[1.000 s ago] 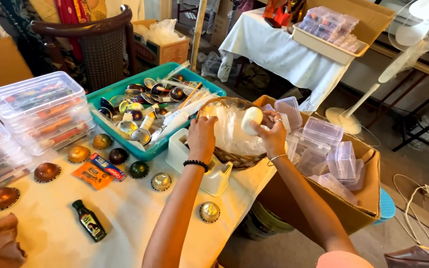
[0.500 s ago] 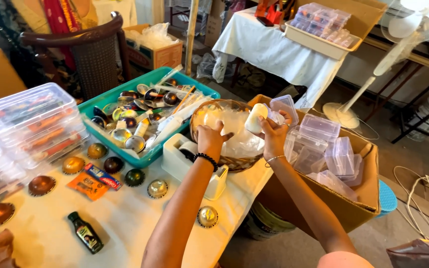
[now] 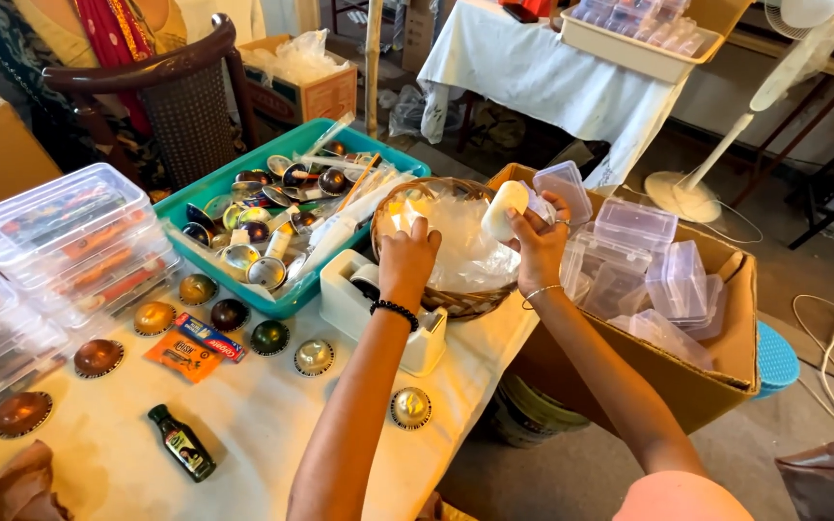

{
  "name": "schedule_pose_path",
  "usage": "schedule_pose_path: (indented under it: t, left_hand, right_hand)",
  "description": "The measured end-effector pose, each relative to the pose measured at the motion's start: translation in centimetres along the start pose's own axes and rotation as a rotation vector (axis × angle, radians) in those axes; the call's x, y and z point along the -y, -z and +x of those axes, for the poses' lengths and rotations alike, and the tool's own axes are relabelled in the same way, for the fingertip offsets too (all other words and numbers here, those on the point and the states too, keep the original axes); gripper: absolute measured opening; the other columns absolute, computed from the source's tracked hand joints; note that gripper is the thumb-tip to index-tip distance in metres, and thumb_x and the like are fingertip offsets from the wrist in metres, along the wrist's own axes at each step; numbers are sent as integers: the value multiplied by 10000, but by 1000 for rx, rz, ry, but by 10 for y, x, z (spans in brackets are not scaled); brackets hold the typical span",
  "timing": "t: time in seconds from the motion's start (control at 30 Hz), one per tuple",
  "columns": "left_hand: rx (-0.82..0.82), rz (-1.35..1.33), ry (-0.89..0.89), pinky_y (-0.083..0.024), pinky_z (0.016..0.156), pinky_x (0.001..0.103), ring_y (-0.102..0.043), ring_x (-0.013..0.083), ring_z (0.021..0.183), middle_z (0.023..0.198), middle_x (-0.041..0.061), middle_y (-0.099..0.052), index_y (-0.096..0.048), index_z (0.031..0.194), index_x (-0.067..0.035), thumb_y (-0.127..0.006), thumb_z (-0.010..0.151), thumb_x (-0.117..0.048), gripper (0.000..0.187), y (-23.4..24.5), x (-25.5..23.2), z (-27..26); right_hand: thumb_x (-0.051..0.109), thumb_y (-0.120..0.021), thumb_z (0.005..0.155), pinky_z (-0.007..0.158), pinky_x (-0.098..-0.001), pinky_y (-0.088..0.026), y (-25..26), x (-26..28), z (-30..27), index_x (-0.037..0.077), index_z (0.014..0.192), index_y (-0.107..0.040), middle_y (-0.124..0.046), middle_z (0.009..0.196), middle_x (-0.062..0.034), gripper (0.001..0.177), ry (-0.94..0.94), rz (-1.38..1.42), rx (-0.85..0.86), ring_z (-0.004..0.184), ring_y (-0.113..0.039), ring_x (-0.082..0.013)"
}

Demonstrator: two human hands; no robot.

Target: Packing various small items including coffee capsules, candy bars, and toothpaste into small plastic storage boxes.

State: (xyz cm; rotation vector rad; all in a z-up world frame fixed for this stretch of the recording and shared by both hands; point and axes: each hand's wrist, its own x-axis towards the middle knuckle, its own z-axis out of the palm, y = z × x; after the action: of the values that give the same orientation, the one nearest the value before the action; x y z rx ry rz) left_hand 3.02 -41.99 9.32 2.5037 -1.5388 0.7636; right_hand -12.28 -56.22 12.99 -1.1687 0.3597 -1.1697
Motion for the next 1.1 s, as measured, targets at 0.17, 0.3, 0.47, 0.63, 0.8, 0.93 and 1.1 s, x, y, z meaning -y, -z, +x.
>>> schedule_pose_path:
  t: [0.17, 0.3, 0.47, 0.63, 0.8, 0.93, 1.1]
  left_hand:
    - [-96, -53, 48, -536, 678, 424, -709, 261, 801, 1239, 109, -577, -545, 1158, -115, -596, 923, -149, 242, 7, 9, -4]
    - [-96, -279, 56, -587, 660, 421, -725, 327, 775, 1300, 214, -546, -465, 1304, -18, -602, 861, -18, 464, 28, 18, -8]
    - [40, -402, 138, -590, 642, 462, -706, 403, 816, 1428, 220, -474, -258, 1528, -115, -552, 857, 75, 756, 61, 20, -8]
    - [158, -417, 175, -592, 652, 479, -705, 395, 871, 1515, 217, -410, -76, 1650, -286, -491, 859, 145, 992, 83, 17, -11]
    - [-308, -766, 166, -568, 838, 463, -548, 499, 1230, 1371, 219, -500, -206, 1605, -204, -554, 621, 240, 1135, 62, 26, -14]
    - [-453, -1090, 279, -581, 809, 391, -606, 353, 1205, 1360, 211, -499, -204, 1595, -212, -517, 734, 268, 1034, 38, 43, -8]
    - [-236, -1729, 700, -536, 695, 306, -595, 169, 870, 1238, 133, -536, -170, 1570, -245, -610, 871, 149, 915, 40, 60, -5]
  right_hand:
    - [103, -794, 891, 780, -368, -617, -3, 0, 0, 194, 1355, -377, -737, 1174, -95, 630, -2, -64, 54, 1000, -708, -157]
    - [109, -789, 905, 764, -342, -601, -1, 0, 1, 181, 1354, -383, -736, 1185, -100, 609, -11, -98, 22, 1006, -700, -144]
    - [103, -791, 900, 774, -337, -607, -3, 2, -1, 178, 1326, -377, -736, 1194, -106, 600, -22, -69, 41, 998, -704, -146]
    - [99, -786, 907, 780, -338, -603, -1, 0, 0, 180, 1304, -373, -734, 1196, -115, 579, -27, -37, 63, 985, -700, -148]
    - [76, -804, 889, 779, -325, -573, 1, -2, -1, 154, 1240, -374, -722, 1211, -139, 561, 20, -60, 87, 1013, -685, -160]
    - [85, -838, 889, 887, -336, -562, -6, 2, -9, 121, 1217, -402, -714, 1217, -173, 546, 183, -222, 167, 1106, -675, -206]
    - [149, -854, 799, 981, -374, -589, -28, 16, -26, 75, 1131, -492, -633, 1273, -143, 497, 318, -587, 397, 1201, -654, -244]
